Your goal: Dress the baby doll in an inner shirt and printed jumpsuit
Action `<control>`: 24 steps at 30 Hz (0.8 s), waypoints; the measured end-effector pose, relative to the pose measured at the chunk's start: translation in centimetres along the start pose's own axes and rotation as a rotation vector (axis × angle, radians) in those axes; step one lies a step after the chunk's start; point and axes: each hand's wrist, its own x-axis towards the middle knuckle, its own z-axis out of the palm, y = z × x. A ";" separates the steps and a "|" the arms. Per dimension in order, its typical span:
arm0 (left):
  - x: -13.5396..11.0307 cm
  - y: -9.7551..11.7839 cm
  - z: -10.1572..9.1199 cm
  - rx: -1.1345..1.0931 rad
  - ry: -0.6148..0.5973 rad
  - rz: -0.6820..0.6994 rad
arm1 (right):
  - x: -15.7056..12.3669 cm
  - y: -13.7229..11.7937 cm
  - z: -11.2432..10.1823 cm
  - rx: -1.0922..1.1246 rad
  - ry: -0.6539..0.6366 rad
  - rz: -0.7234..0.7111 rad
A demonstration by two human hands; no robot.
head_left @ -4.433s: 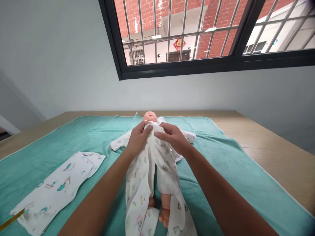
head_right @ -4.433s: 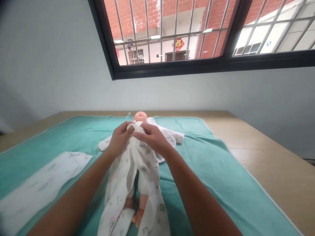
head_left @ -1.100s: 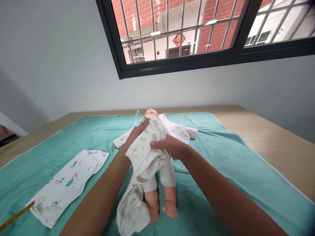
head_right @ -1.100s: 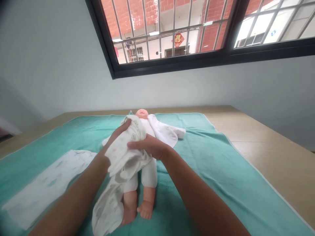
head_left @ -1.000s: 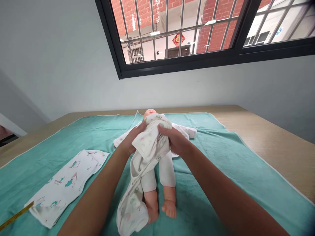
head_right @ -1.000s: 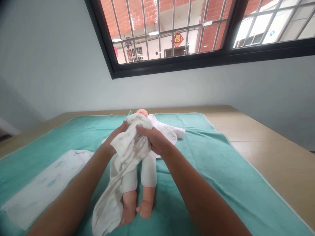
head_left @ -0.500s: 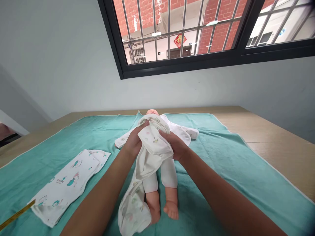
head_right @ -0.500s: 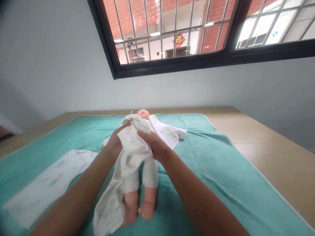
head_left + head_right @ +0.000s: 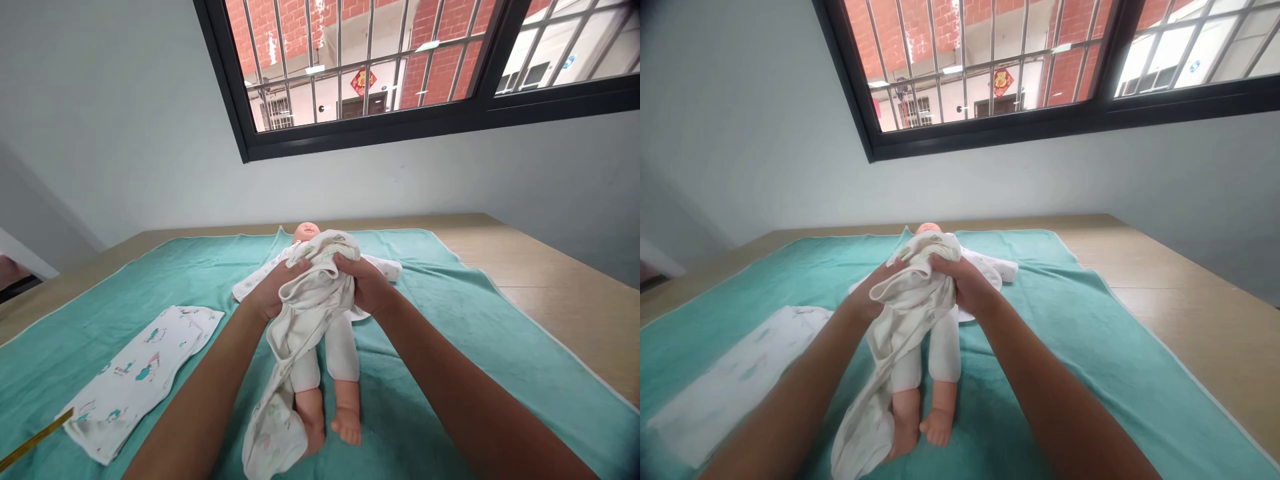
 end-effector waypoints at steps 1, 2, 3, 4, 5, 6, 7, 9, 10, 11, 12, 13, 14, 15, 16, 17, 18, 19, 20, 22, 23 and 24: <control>-0.2 0.2 -0.2 0.035 -0.022 0.008 | 0.0 0.0 0.0 -0.005 -0.008 0.007; -0.3 0.3 -0.5 0.076 -0.047 -0.004 | 0.0 0.2 0.0 -0.004 -0.019 0.016; -0.4 0.5 -0.7 0.123 -0.073 -0.031 | 0.0 0.3 0.0 0.002 -0.027 0.023; -0.5 0.6 -0.9 0.173 -0.094 -0.059 | 0.0 0.5 0.0 0.009 -0.035 0.033; -0.5 0.6 -1.0 0.209 -0.107 -0.083 | 0.0 0.6 0.1 0.015 -0.044 0.045; -0.5 0.5 -1.0 0.216 -0.100 -0.090 | 0.0 0.7 0.1 0.021 -0.055 0.058; -0.4 0.5 -0.9 0.194 -0.075 -0.076 | 0.0 0.8 0.2 0.022 -0.066 0.066; -0.2 0.2 -0.6 0.070 0.010 -0.012 | -0.1 0.8 0.5 0.005 -0.090 0.061; -0.1 0.0 -0.4 -0.011 0.056 0.022 | -0.2 0.8 0.7 -0.009 -0.101 0.053; -0.1 -0.1 -0.2 -0.085 0.096 0.050 | -0.3 0.7 1.0 -0.021 -0.110 0.043; -0.2 -0.2 0.0 -0.143 0.121 0.065 | -0.6 0.6 1.2 -0.034 -0.123 0.036; -0.4 -0.2 0.3 -0.177 0.126 0.068 | -0.9 0.5 1.5 -0.047 -0.143 0.034; -0.9 -0.2 0.6 -0.187 0.115 0.065 | -1.4 0.4 1.7 -0.061 -0.170 0.039; -1.5 -0.1 1.0 -0.180 0.092 0.054 | -2.0 0.2 1.9 -0.081 -0.206 0.048; -2.2 -0.1 1.4 -0.163 0.056 0.036 | -2.7 0.0 2.1 -0.108 -0.252 0.065; -3.1 -0.1 1.9 -0.143 0.010 0.009 | -3.5 -0.3 2.3 -0.146 -0.313 0.094; -4.1 -0.3 2.4 -0.129 -0.037 -0.022 | -4.5 -0.5 2.5 -0.191 -0.378 0.139; -5.2 -0.5 3.0 -0.125 -0.088 -0.062 | -5.5 -0.8 2.8 -0.231 -0.438 0.192; -6.3 -0.8 3.5 -0.126 -0.130 -0.110 | -6.7 -1.0 3.1 -0.268 -0.494 0.256; -8.4 -1.6 4.5 -0.137 -0.182 -0.207 | -9.0 -1.2 3.9 -0.266 -0.513 0.351; -9.2 -2.1 4.9 -0.128 -0.201 -0.260 | -10.2 -1.2 4.3 -0.235 -0.512 0.375; -10.0 -2.6 5.3 -0.099 -0.215 -0.310 | -11.3 -1.0 4.6 -0.201 -0.514 0.374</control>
